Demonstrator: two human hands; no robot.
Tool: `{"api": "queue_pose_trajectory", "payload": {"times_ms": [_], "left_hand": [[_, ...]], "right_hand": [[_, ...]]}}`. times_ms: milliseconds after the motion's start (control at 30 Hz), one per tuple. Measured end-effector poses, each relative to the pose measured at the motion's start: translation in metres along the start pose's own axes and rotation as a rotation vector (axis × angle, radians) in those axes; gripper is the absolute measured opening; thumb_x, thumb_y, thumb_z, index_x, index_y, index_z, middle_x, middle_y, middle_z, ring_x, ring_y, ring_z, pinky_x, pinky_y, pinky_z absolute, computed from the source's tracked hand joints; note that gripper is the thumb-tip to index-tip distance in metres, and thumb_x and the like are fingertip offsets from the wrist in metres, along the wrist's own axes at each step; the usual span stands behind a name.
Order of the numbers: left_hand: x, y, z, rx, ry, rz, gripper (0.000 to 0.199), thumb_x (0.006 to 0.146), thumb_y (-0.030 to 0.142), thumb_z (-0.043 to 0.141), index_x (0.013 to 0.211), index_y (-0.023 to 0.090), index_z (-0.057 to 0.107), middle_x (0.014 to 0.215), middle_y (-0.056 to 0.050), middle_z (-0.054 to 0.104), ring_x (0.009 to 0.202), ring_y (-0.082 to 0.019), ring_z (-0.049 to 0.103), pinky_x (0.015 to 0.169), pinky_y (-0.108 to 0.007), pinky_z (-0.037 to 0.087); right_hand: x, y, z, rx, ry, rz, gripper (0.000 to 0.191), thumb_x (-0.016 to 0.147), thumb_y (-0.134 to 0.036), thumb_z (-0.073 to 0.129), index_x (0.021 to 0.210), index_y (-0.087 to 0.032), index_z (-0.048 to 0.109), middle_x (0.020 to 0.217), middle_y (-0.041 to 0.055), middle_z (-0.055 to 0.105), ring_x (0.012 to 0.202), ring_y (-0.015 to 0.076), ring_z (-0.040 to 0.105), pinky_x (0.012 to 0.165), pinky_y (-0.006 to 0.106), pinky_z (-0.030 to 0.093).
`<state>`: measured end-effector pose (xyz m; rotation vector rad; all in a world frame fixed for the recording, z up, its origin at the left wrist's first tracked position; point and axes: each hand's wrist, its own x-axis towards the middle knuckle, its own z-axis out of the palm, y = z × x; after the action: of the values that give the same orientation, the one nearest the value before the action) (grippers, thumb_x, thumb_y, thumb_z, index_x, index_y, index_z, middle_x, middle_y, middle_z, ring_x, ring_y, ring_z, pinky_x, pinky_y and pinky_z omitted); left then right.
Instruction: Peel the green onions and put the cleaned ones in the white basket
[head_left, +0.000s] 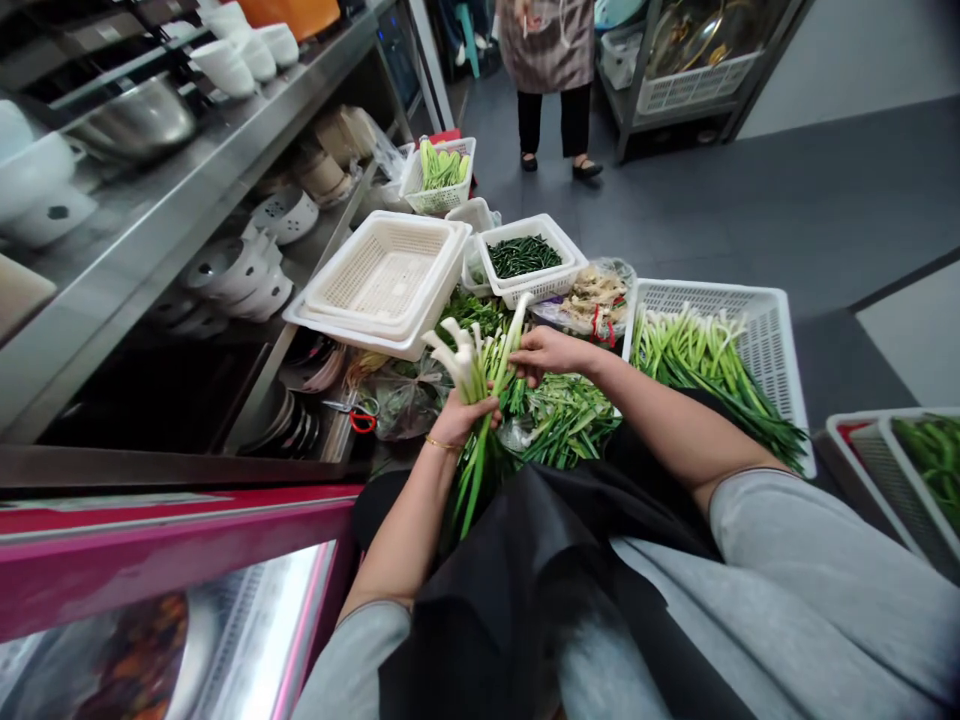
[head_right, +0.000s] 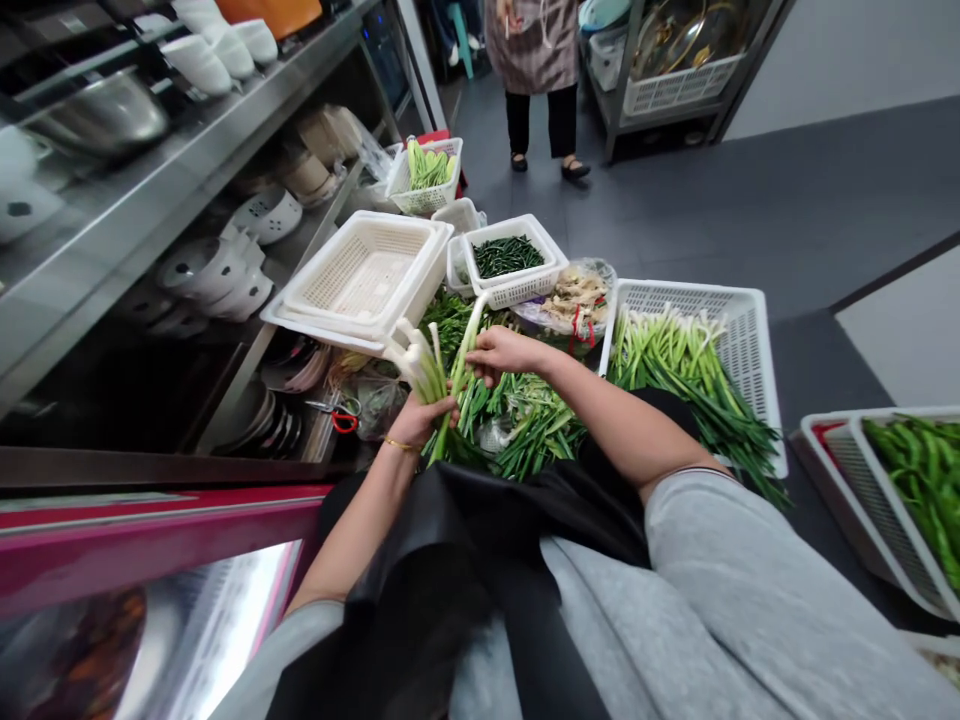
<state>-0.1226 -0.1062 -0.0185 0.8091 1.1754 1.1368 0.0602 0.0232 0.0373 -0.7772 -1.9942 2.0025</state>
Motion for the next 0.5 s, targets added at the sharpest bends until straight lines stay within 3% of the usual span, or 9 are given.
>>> {"api": "queue_pose_trajectory", "payload": {"times_ms": [100, 233, 300, 433, 500], "left_hand": [[-0.003, 0.002, -0.017, -0.137, -0.039, 0.010, 0.044, 0.064, 0.030, 0.076, 0.101, 0.012, 0.060, 0.055, 0.002, 0.059, 0.044, -0.010, 0.053, 0.046, -0.024, 0.042], [-0.005, 0.009, -0.038, -0.215, -0.003, 0.034, 0.033, 0.061, 0.023, 0.075, 0.089, 0.014, 0.060, 0.066, -0.001, 0.065, 0.054, -0.013, 0.061, 0.054, -0.026, 0.048], [-0.004, 0.015, -0.047, -0.219, 0.016, 0.030, 0.029, 0.061, 0.021, 0.074, 0.085, 0.014, 0.059, 0.076, -0.005, 0.069, 0.064, -0.016, 0.065, 0.061, -0.030, 0.052], [0.001, 0.020, -0.067, -0.214, 0.082, 0.057, 0.027, 0.062, 0.018, 0.072, 0.084, 0.016, 0.056, 0.082, -0.006, 0.072, 0.073, -0.022, 0.068, 0.075, -0.042, 0.054], [0.009, 0.015, -0.080, -0.163, 0.134, 0.047, 0.030, 0.063, 0.017, 0.072, 0.088, 0.016, 0.056, 0.077, -0.005, 0.072, 0.069, -0.022, 0.069, 0.075, -0.043, 0.054]], "right_hand": [[-0.025, 0.002, -0.025, 0.094, 0.007, -0.064, 0.036, 0.074, -0.045, 0.072, 0.076, -0.009, 0.064, 0.059, 0.0033, 0.063, 0.041, 0.0084, 0.056, 0.042, 0.019, 0.049], [-0.046, 0.028, -0.063, 0.244, 0.276, -0.111, 0.039, 0.075, -0.050, 0.068, 0.078, -0.013, 0.061, 0.058, 0.0017, 0.061, 0.041, 0.0096, 0.054, 0.044, 0.023, 0.050], [-0.044, 0.052, -0.082, 0.149, 0.338, 0.025, 0.037, 0.078, -0.049, 0.066, 0.081, -0.012, 0.061, 0.062, 0.0038, 0.063, 0.043, 0.0106, 0.055, 0.048, 0.024, 0.051], [-0.016, 0.111, -0.107, -0.451, 0.308, 0.582, 0.028, 0.076, -0.036, 0.070, 0.078, -0.008, 0.067, 0.066, 0.0118, 0.066, 0.058, 0.0185, 0.064, 0.060, 0.030, 0.053], [0.006, 0.135, -0.114, -0.677, 0.304, 0.718, 0.023, 0.071, -0.027, 0.075, 0.076, -0.006, 0.068, 0.067, 0.0144, 0.066, 0.066, 0.0222, 0.066, 0.065, 0.031, 0.053]]}}
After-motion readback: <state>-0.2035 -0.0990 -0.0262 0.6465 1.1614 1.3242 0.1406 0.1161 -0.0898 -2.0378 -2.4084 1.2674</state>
